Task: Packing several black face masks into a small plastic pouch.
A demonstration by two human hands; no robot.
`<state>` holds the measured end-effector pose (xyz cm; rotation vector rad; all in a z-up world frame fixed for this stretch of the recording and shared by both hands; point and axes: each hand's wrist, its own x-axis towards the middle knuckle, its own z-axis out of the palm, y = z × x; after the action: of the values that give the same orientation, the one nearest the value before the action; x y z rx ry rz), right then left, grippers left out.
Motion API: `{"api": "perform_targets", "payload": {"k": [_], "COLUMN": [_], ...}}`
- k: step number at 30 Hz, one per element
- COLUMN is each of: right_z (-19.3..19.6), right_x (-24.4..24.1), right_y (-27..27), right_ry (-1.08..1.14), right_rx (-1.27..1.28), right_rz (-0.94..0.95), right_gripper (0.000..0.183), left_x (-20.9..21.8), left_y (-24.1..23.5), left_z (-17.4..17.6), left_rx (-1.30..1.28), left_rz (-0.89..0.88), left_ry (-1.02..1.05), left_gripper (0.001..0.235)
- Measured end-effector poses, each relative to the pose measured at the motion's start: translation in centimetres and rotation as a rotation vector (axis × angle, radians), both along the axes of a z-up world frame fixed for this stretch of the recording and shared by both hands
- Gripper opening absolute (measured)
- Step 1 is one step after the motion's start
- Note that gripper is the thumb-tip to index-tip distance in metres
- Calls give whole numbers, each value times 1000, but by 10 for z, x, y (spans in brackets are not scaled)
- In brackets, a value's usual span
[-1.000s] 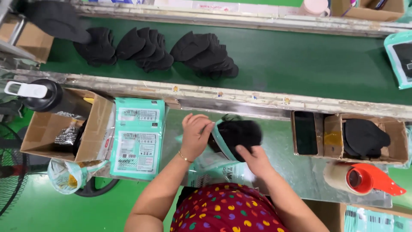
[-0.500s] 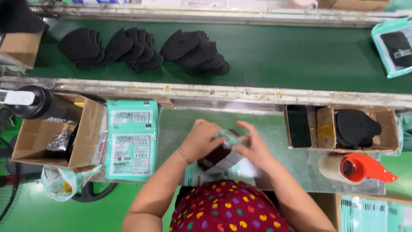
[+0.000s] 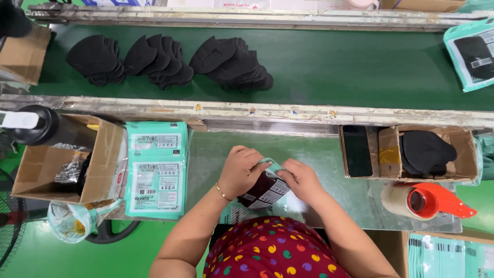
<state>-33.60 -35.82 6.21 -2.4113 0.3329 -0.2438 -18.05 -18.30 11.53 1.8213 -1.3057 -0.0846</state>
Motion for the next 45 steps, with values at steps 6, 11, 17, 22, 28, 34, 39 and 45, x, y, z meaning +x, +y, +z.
{"api": "perform_targets", "payload": {"k": [6,11,17,22,28,34,39,45], "right_z": [-3,-41,-13,-22,48,-40,-86,-64], "right_x": [-13,-37,-33,-32,-7,-14,-14,-2], "right_y": [-28,-70,-79,-51,-32,-25,-10,-13], "right_ry": [62,-1,-535,-240,-481,-240,-407,-399], "right_rx": [174,267,1163,798,-397,220,634,252], "right_rz": [82,-17,-642,-474,-190,89,136,168], "right_gripper": [24,19,26,39,76,95,121,73], "left_x": [7,46,163,201,80,28,12,24], "left_y": [-13,-36,-84,-110,-75,-16,-17,-13], "left_z": [3,-34,-9,-42,21,-77,-96,-126], "left_rx": [-35,-107,35,347,87,-68,-88,58], "left_rz": [-27,-128,539,454,-533,-264,-377,-154], "left_ry": [40,82,-634,-472,-123,289,285,302], "left_gripper": [12,10,93,68,54,110,129,66]}}
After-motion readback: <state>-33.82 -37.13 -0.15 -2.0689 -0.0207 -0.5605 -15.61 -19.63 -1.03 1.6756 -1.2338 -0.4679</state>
